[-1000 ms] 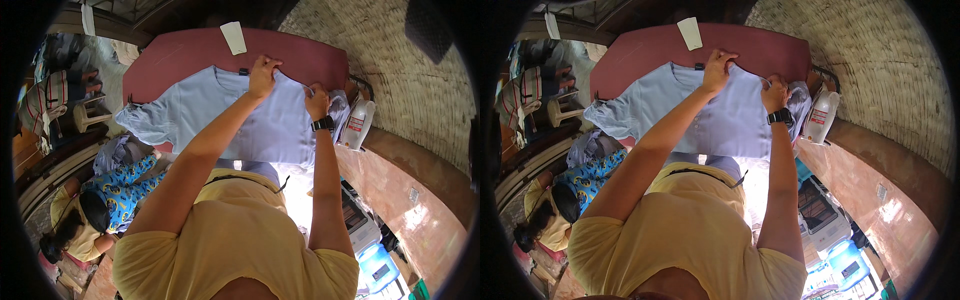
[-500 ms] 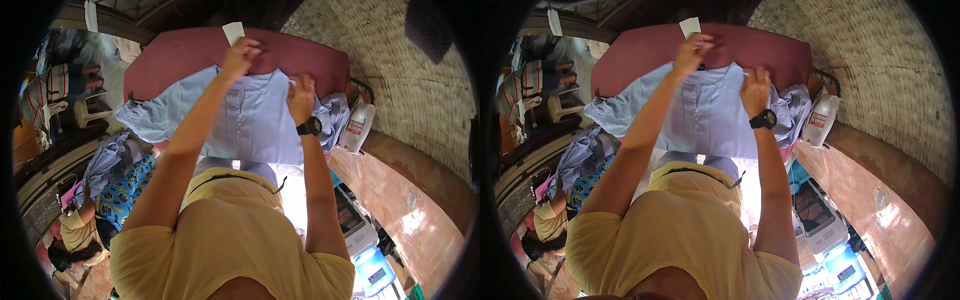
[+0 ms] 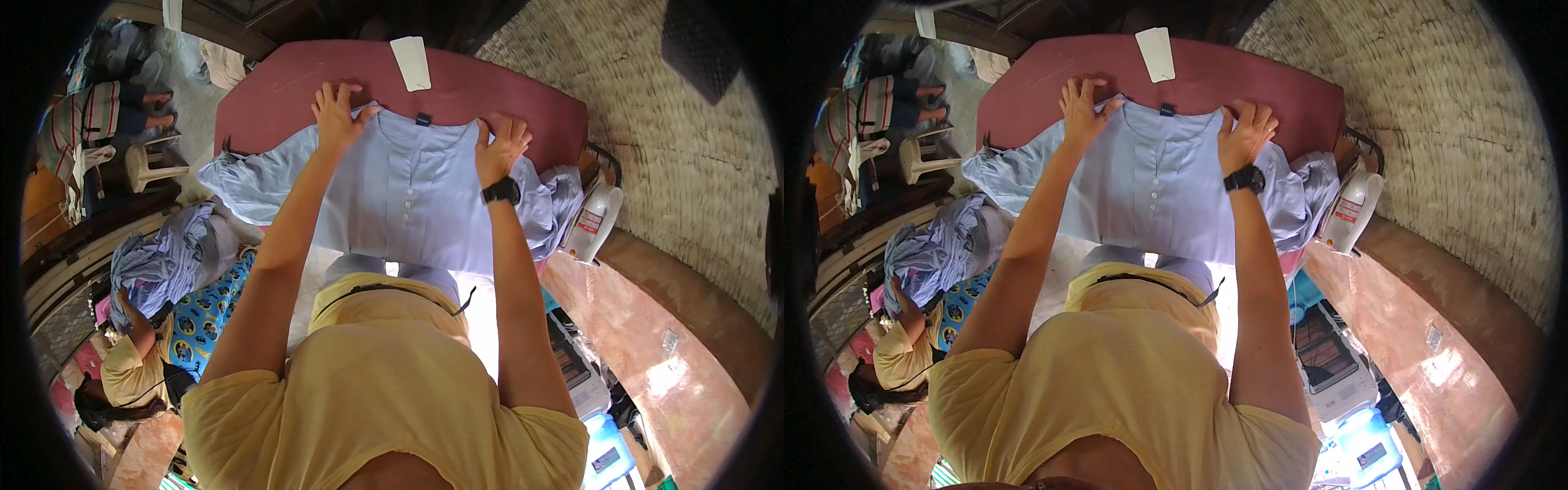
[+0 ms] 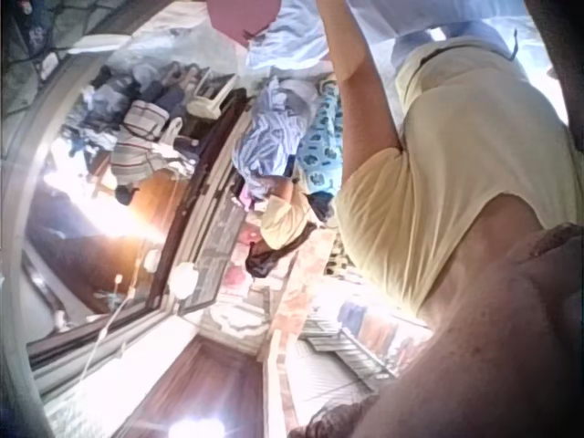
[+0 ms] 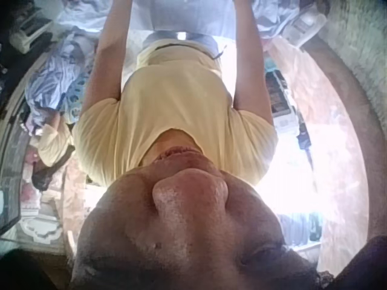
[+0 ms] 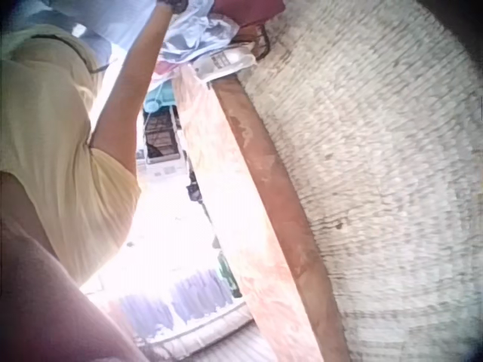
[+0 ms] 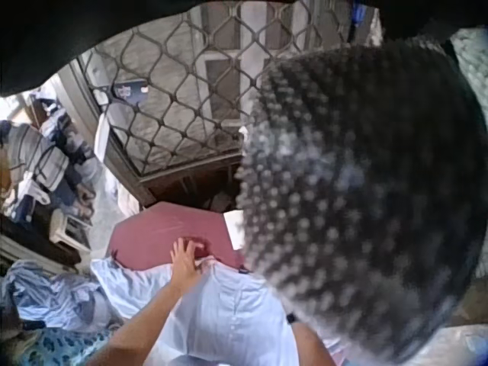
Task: The person irons a light blue shirt on an ironing board using an iron, moving the iron across the fabric and flipping the shirt over to iron different sections.
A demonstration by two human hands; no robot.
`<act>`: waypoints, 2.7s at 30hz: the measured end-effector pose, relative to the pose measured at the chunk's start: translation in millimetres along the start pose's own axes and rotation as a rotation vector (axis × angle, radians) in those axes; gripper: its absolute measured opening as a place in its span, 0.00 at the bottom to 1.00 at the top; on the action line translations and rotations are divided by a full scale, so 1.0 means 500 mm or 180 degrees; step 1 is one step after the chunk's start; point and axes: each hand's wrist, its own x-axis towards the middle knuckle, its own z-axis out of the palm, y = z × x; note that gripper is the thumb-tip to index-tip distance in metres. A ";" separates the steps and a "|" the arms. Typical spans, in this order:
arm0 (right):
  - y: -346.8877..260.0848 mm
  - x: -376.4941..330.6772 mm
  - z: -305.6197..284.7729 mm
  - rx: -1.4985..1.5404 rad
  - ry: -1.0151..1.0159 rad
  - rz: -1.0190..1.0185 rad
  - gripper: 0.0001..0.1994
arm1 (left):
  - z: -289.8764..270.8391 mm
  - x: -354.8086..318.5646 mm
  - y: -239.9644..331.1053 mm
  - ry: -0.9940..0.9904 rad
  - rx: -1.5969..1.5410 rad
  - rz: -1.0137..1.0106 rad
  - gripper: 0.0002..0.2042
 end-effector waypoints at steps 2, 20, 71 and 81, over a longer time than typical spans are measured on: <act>-0.039 -0.033 -0.007 0.0479 -0.0247 -0.0436 0.11 | -0.004 -0.021 0.010 -0.0356 -0.0430 0.0489 0.15; 0.099 -0.089 -0.190 -0.0532 0.0190 0.0090 0.24 | 0.031 -0.174 0.063 -0.0782 -0.0473 0.0777 0.18; -0.107 0.040 -0.137 -0.0579 -0.0784 0.0898 0.31 | 0.034 0.000 -0.069 -0.0495 -0.0494 -0.0036 0.12; -0.082 0.060 -0.159 0.0088 -0.1083 0.0939 0.30 | 0.038 0.010 -0.068 -0.0426 -0.0658 0.0157 0.11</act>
